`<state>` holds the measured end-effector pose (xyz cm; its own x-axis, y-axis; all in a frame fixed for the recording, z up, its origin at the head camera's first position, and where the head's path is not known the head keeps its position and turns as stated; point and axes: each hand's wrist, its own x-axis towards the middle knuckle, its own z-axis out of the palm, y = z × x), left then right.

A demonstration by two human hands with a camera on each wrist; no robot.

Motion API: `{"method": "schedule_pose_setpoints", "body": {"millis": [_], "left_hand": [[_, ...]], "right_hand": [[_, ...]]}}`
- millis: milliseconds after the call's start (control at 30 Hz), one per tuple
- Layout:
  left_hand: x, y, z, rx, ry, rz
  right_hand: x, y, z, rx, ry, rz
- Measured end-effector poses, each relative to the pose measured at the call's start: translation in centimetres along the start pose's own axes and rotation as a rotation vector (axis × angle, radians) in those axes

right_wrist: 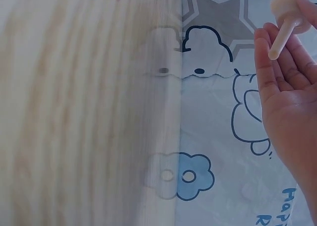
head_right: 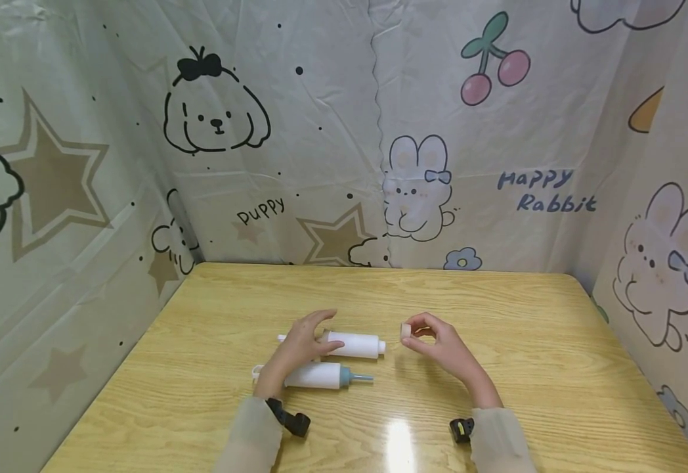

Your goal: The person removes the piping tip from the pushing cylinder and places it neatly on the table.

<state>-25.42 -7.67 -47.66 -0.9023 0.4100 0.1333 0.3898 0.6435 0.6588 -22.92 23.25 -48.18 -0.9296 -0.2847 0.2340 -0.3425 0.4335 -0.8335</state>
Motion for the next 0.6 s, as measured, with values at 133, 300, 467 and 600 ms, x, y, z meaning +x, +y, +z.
{"method": "schedule_pose_setpoints", "body": {"millis": [133, 300, 467, 600], "left_hand": [[0.1, 0.5, 0.5, 0.007, 0.102, 0.133], [0.0, 1.2, 1.1, -0.012, 0.195, 0.249], [0.2, 1.6, 1.6, -0.021, 0.24, 0.321], [0.3, 2.0, 2.0, -0.019, 0.264, 0.375]], "right_hand": [[0.1, -0.1, 0.2, 0.003, 0.003, 0.001], [0.2, -0.3, 0.6, 0.007, -0.01, -0.001], [0.3, -0.6, 1.1, 0.006, -0.018, 0.022], [0.4, -0.9, 1.5, 0.005, -0.022, 0.009]]}}
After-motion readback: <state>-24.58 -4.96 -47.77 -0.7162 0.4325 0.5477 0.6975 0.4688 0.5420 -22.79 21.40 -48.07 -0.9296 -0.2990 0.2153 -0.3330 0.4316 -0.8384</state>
